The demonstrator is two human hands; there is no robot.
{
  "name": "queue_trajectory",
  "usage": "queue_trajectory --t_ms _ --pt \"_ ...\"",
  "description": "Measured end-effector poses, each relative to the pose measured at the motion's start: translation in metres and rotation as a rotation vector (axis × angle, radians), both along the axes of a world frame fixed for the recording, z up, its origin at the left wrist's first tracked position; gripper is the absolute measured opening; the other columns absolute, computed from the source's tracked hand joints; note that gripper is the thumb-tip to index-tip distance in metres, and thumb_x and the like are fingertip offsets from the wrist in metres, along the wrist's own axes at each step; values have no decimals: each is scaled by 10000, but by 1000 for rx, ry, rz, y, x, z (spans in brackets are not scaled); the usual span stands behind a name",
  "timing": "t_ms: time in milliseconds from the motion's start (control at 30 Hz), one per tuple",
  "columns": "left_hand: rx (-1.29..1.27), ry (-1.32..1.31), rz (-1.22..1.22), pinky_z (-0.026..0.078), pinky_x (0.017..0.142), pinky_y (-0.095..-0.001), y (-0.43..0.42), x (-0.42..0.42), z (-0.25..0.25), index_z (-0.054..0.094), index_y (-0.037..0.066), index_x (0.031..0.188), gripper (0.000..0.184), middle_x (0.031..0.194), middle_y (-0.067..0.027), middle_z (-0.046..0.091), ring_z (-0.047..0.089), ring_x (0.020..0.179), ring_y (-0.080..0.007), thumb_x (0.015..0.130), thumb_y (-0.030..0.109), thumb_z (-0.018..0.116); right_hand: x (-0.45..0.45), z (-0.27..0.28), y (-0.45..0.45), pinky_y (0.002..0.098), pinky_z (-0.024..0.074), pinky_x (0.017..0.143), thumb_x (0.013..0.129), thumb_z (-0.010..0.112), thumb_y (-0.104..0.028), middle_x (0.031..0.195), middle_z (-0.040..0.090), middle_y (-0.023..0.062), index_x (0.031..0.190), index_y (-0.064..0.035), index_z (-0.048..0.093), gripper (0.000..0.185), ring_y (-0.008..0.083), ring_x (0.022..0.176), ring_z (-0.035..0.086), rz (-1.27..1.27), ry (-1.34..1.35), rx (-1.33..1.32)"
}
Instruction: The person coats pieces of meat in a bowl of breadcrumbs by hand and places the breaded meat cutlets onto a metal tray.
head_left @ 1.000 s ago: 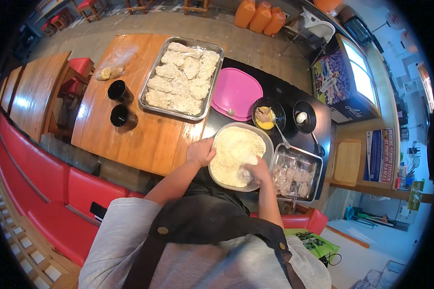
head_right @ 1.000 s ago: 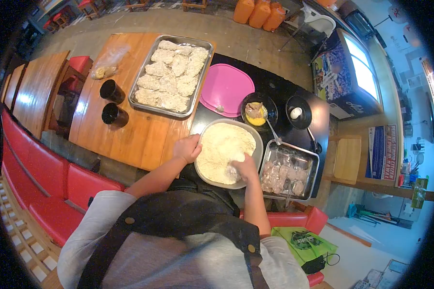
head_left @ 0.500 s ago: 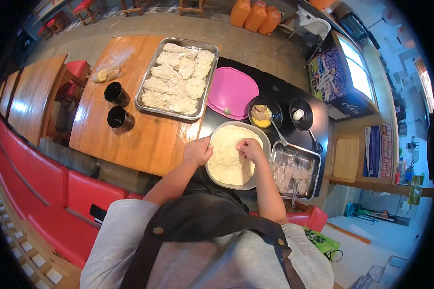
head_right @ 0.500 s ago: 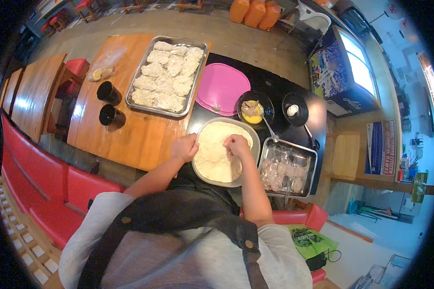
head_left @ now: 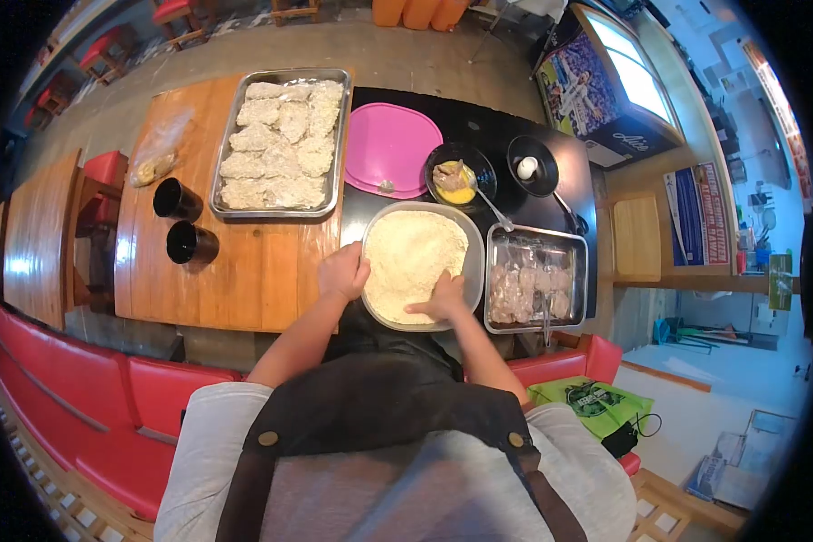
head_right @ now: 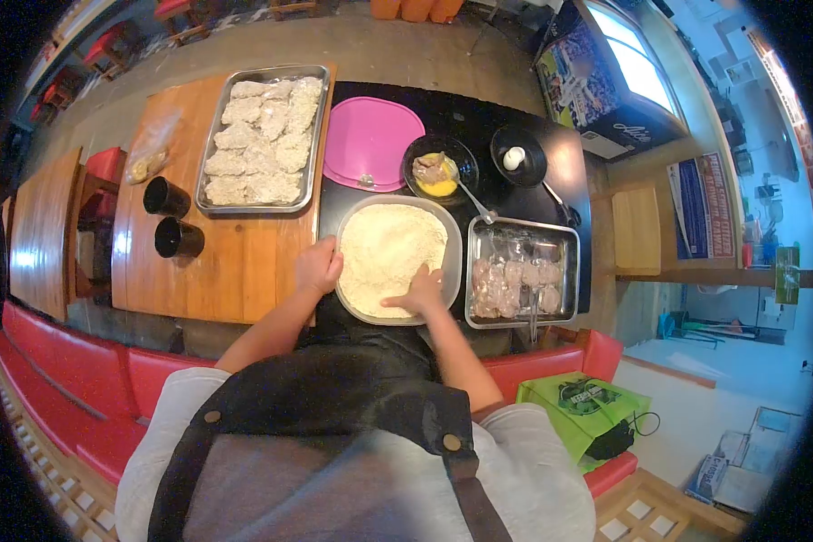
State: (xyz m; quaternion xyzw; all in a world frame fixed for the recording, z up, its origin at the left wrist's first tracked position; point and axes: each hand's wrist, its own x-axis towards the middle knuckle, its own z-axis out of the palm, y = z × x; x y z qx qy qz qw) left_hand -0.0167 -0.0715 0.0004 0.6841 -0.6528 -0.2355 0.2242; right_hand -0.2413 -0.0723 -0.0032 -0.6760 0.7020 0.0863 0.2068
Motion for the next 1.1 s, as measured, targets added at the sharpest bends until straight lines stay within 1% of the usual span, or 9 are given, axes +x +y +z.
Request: queue_trajectory --t_ms 233,367,467,533,567,667,800,900,1100 --pt "-21 -6 12 438 610 -465 -2 0 -3 498 83 860 244 778 -148 584 575 727 -355 775 311 480 -15 20 -28 336 467 786 622 771 -185 948 614 183 1088 63 522 584 262 893 595 -272 -658 146" --pt "-23 -20 17 439 610 -465 -2 0 -3 502 86 860 242 778 -146 585 574 724 -354 773 311 481 -10 41 -62 315 479 757 644 732 -112 952 634 163 948 17 613 351 248 866 620 -84 -631 -49" --pt "7 -8 20 442 617 -463 -2 1 6 510 91 863 237 786 -145 585 575 730 -351 773 308 480 6 25 -76 303 483 663 634 728 -74 830 656 112 800 -21 652 190 186 740 627 -236 -678 163" --pt "40 -9 19 444 630 -459 -2 0 8 518 97 868 234 801 -148 586 576 743 -348 773 308 481 13 3 -73 272 441 494 672 707 -27 644 610 53 694 -20 632 78 110 561 560 94 -667 -178" --pt "32 -7 25 444 630 -459 -4 0 9 518 97 868 234 801 -148 586 576 743 -348 773 308 481 11 2 -80 282 446 500 651 736 -56 631 601 61 686 -23 626 120 130 555 563 -42 -711 65" --pt "76 -40 19 446 641 -457 -4 0 15 515 91 873 243 812 -148 586 576 754 -347 774 309 482 2 19 -84 294 462 549 615 780 -134 702 610 84 680 -16 618 210 157 615 579 -57 -505 27" --pt "49 -19 15 447 648 -463 0 1 10 502 79 868 248 800 -144 582 576 757 -347 779 309 477 0 -8 -59 345 455 838 578 798 -326 1004 584 191 1115 20 535 691 284 940 573 14 -265 -451" --pt "46 -28 15 448 649 -464 -2 1 9 496 75 867 247 799 -142 579 577 759 -345 782 307 475 13 -11 -54 353 406 926 594 778 -326 1116 532 218 1245 36 416 828 312 1051 523 -184 -412 -205" --pt "13 -36 22 453 639 -458 -2 0 9 497 74 861 246 799 -136 580 579 746 -345 785 307 477 22 43 -65 348 451 853 603 754 -234 1074 569 203 1114 -4 552 595 337 957 570 -52 -477 -65"
